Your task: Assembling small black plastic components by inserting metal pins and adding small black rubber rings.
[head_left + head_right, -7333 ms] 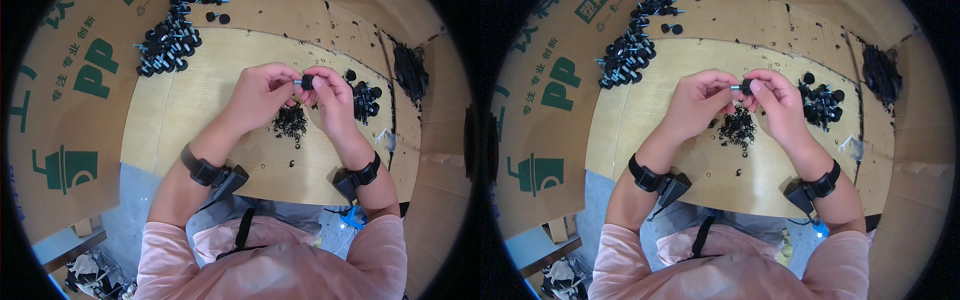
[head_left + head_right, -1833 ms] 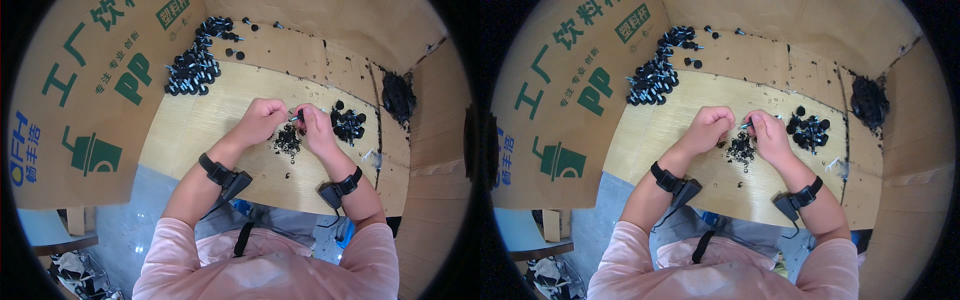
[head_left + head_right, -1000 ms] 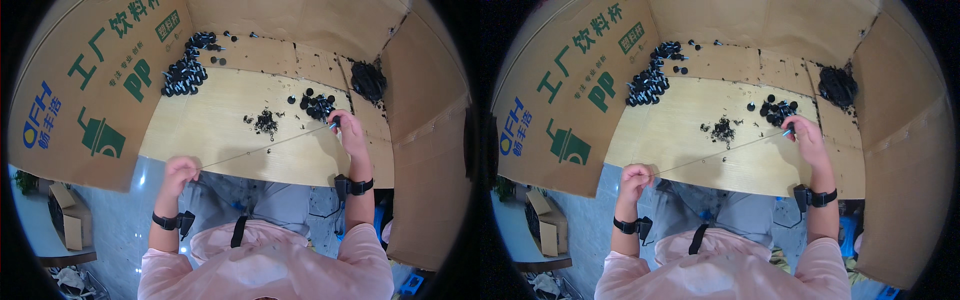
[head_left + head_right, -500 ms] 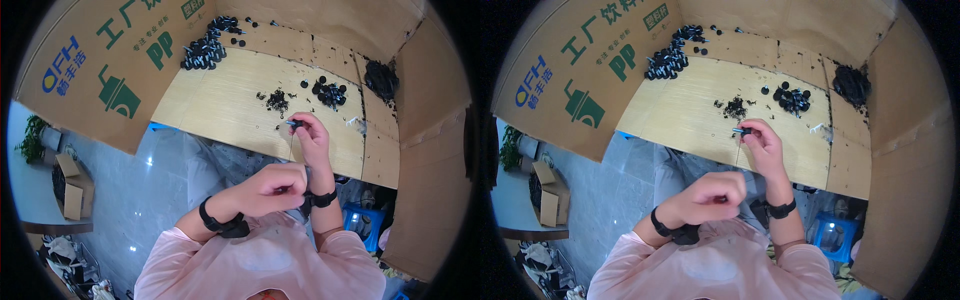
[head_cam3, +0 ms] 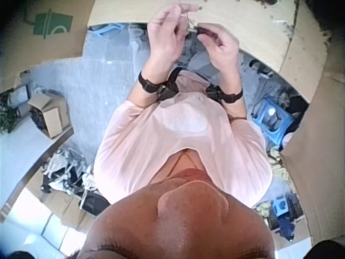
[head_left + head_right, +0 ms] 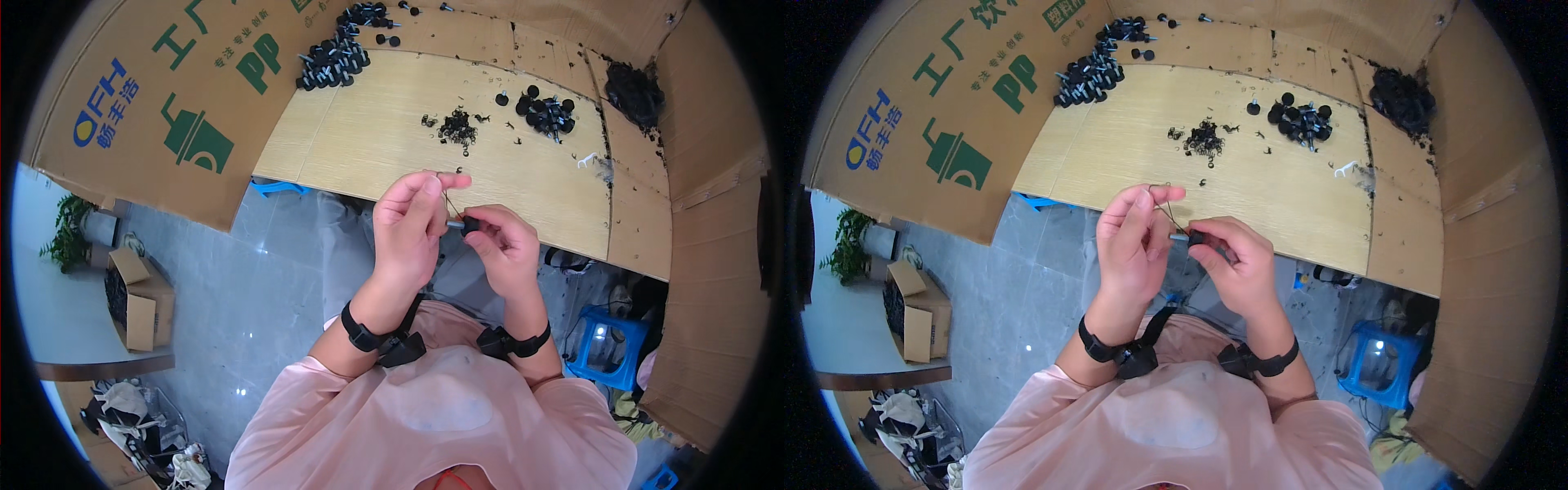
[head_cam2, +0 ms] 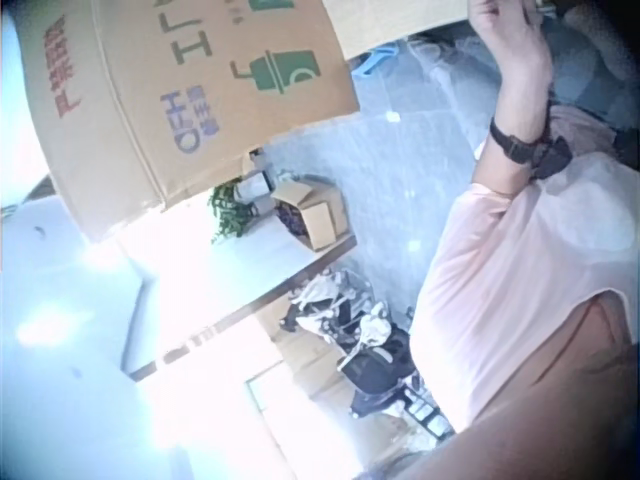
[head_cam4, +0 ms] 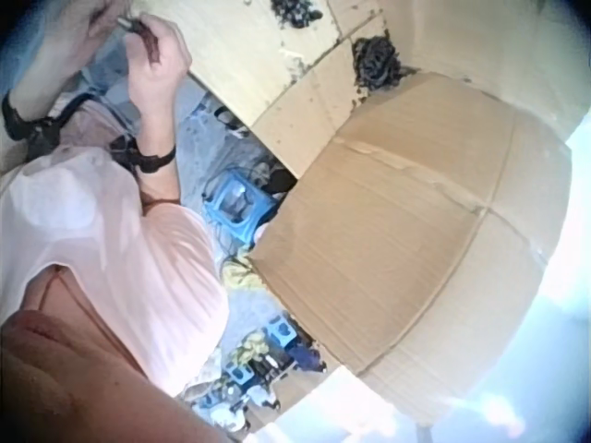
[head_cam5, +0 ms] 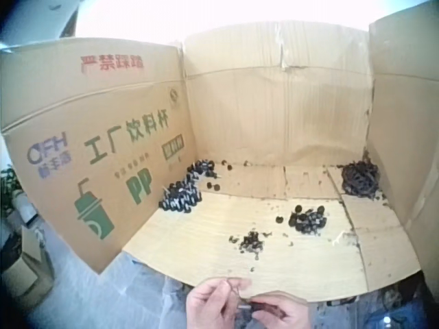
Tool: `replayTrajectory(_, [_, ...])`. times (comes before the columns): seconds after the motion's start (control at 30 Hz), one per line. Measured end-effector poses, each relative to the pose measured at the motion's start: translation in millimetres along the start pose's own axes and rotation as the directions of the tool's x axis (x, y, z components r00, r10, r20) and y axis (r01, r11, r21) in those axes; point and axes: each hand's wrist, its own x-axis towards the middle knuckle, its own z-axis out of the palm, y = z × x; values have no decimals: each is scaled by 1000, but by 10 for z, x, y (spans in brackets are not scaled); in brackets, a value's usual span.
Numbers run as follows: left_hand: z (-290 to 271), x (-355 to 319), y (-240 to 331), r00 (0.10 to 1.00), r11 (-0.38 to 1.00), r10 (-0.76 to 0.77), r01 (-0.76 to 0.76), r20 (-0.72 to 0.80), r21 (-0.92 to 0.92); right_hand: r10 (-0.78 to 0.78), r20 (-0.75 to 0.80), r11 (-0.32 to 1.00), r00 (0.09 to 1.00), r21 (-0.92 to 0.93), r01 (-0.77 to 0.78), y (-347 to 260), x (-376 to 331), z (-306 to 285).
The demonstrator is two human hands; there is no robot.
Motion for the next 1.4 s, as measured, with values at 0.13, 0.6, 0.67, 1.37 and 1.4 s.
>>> replayTrajectory(0.13, [-18, -152, 96, 965, 910, 104, -190, 239, 370, 60, -90, 992, 994, -105, -70, 108, 143, -29])
replayTrajectory(0.6, [-412, 444, -112, 998, 956, -30, 42, -46, 290, 172, -172, 974, 970, 180, -141, 117, 389, 197])
replayTrajectory(0.67, [-409, 532, -23, 998, 978, -16, 29, -65, 208, 184, -157, 978, 970, 124, -166, 169, 373, 286])
replayTrajectory(1.37, [-870, 68, -301, 865, 693, -455, 194, 212, 694, 106, -275, 993, 955, 84, -87, 254, 870, -1])
replayTrajectory(1.4, [-870, 71, -257, 852, 657, -469, 160, 233, 737, 102, -262, 993, 960, 91, -80, 252, 900, -4])
